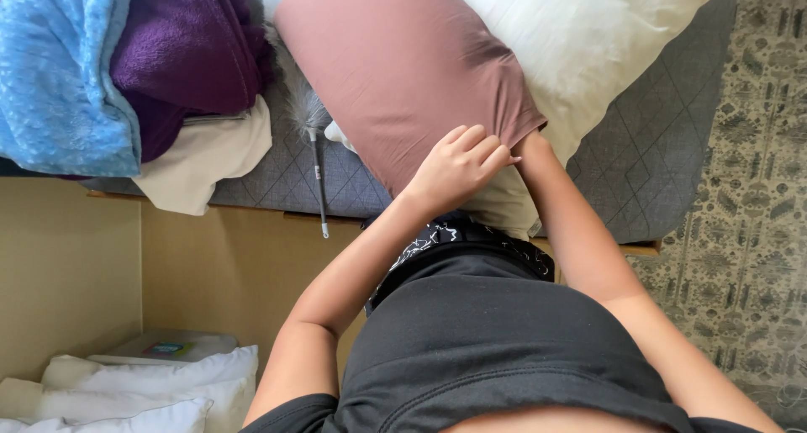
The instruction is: The person places a brown pillowcase onto a white pillow, adjusting the fabric to fit the corners. They then use a feather duster to clean the surface of the pillowcase and the pillow itself.
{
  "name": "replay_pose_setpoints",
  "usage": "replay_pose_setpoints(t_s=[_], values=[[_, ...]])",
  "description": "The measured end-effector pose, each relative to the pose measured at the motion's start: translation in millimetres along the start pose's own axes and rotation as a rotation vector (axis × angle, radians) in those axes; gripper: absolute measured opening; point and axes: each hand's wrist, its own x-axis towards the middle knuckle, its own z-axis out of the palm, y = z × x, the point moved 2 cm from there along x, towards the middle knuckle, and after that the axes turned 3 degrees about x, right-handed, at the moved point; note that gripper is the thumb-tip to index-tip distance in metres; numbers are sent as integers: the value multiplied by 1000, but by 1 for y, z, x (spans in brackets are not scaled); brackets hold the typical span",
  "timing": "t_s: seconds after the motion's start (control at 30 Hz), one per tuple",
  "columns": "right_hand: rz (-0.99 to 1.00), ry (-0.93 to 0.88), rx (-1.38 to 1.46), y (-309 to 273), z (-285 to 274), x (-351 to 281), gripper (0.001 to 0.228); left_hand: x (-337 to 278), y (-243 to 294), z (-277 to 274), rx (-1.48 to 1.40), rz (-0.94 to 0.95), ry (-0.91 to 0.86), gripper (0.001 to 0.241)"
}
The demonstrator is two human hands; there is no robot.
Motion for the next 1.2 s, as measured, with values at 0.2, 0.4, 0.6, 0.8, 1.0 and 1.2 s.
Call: replay_pose_setpoints(t_s=[0.2,0.4,0.6,0.8,1.0,1.2], values=[[-14,-17,2,-4,-1,22,43,-5,1,0,0,-9,19,22],[-18,-56,14,-9,3,22,47,-20,-2,6,-28,-102,4,24],[-4,-82,22,-13,-4,-1,51,-36,-1,16,-91,-217,-42,12],[-287,259,44,-37,-44,-54,48,-50,-7,15,-127,-253,-99,24],[-142,581,236,-23,-89,-60,19,-54,-18,28,-217,-285,-193,21],[-170,664,283,-51,-110,-9,9,-41,-41,9,-548,-630,-123,31]])
